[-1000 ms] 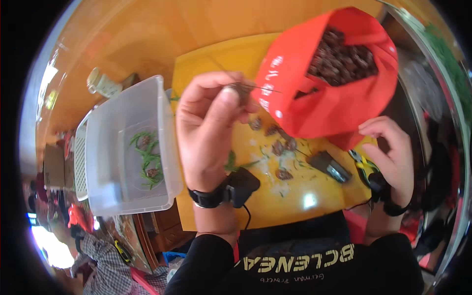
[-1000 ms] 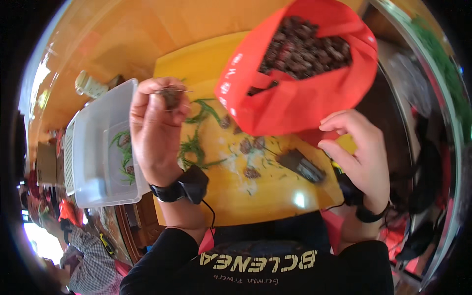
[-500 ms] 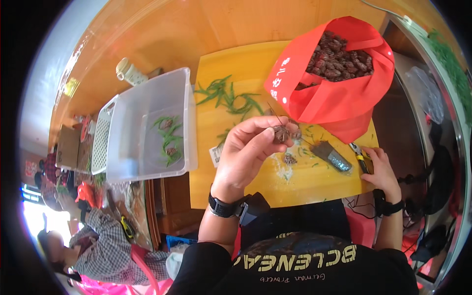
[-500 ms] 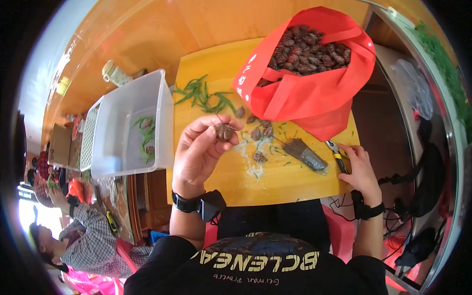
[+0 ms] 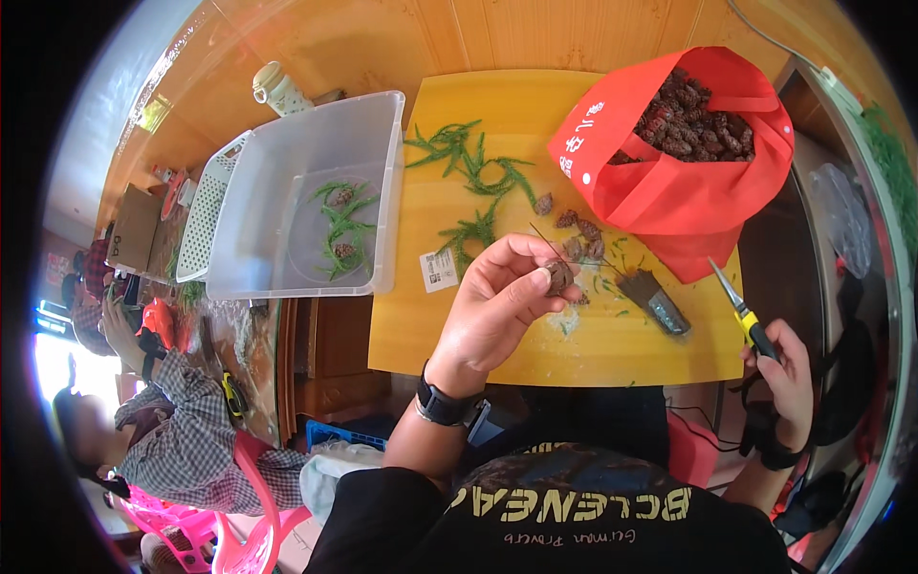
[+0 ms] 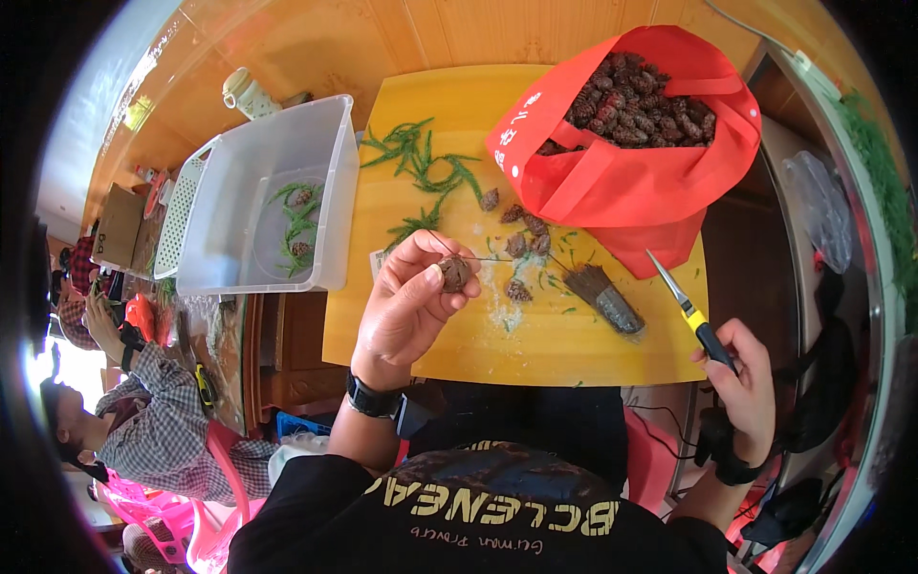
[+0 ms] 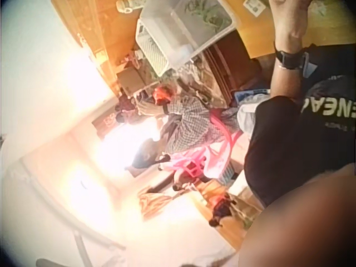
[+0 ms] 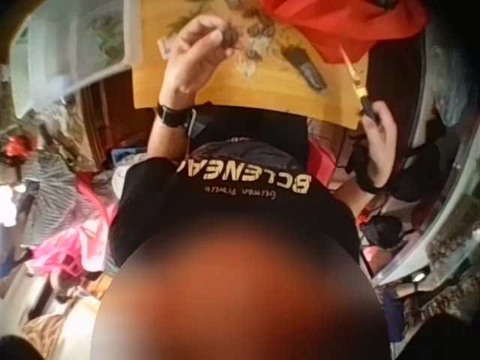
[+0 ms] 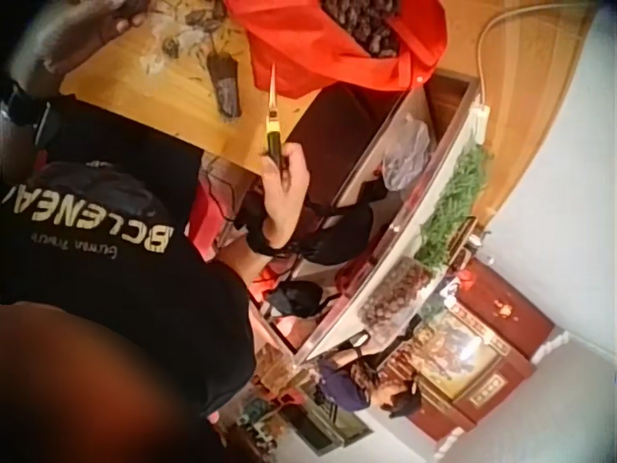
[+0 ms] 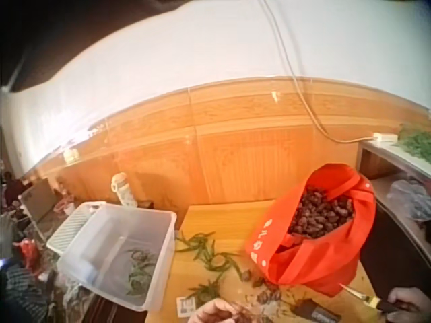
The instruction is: Assembling artificial pine branches by trimming them with pliers and attaching pine cones.
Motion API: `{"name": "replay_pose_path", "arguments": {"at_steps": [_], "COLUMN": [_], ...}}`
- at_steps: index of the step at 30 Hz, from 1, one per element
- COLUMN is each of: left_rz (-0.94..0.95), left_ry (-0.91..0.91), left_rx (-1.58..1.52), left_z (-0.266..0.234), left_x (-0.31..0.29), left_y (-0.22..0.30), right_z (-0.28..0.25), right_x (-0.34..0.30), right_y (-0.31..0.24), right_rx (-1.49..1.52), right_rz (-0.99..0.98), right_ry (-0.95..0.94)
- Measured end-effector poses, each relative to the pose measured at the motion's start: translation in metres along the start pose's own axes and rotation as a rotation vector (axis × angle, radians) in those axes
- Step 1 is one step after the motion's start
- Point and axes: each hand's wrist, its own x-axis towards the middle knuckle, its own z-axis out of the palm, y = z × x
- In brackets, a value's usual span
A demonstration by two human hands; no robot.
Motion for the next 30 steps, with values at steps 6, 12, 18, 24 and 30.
{"name": "replay_pose_path", "arguments": {"at_steps": [6, 12, 18, 24, 30], "left_rz": [-0.009, -0.007, 0.005, -0.004, 0.001], "left_ry": [-0.022, -0.056, -0.057, -0.04, -0.023], "left_rx": [-0.047, -0.075, -0.062, -0.01, 0.035], "left_z": [0.006, 0.008, 0.005, 0.004, 0.002], "left_x": [-0.001, -0.006, -0.009, -0.009, -0.009], "left_y": [-0.001, 0.0, 0.001, 0.0, 0.002], "right_z": [0.064, 0.087, 0.093, 0.095, 0.101], "right_x": [0.026, 0.043, 0.045, 0.045, 0.047], "right_y": [-0.042, -0.044, -0.047, -0.047, -0.051], "right_rx": [-0.233, -0.35, -0.34, -0.322, -0.263], "right_rz": [-0.36, -0.509, -0.528, -0.516, -0.555], "right_ry": [-0.116, -0.213, -0.236, -0.233, -0.209]}}
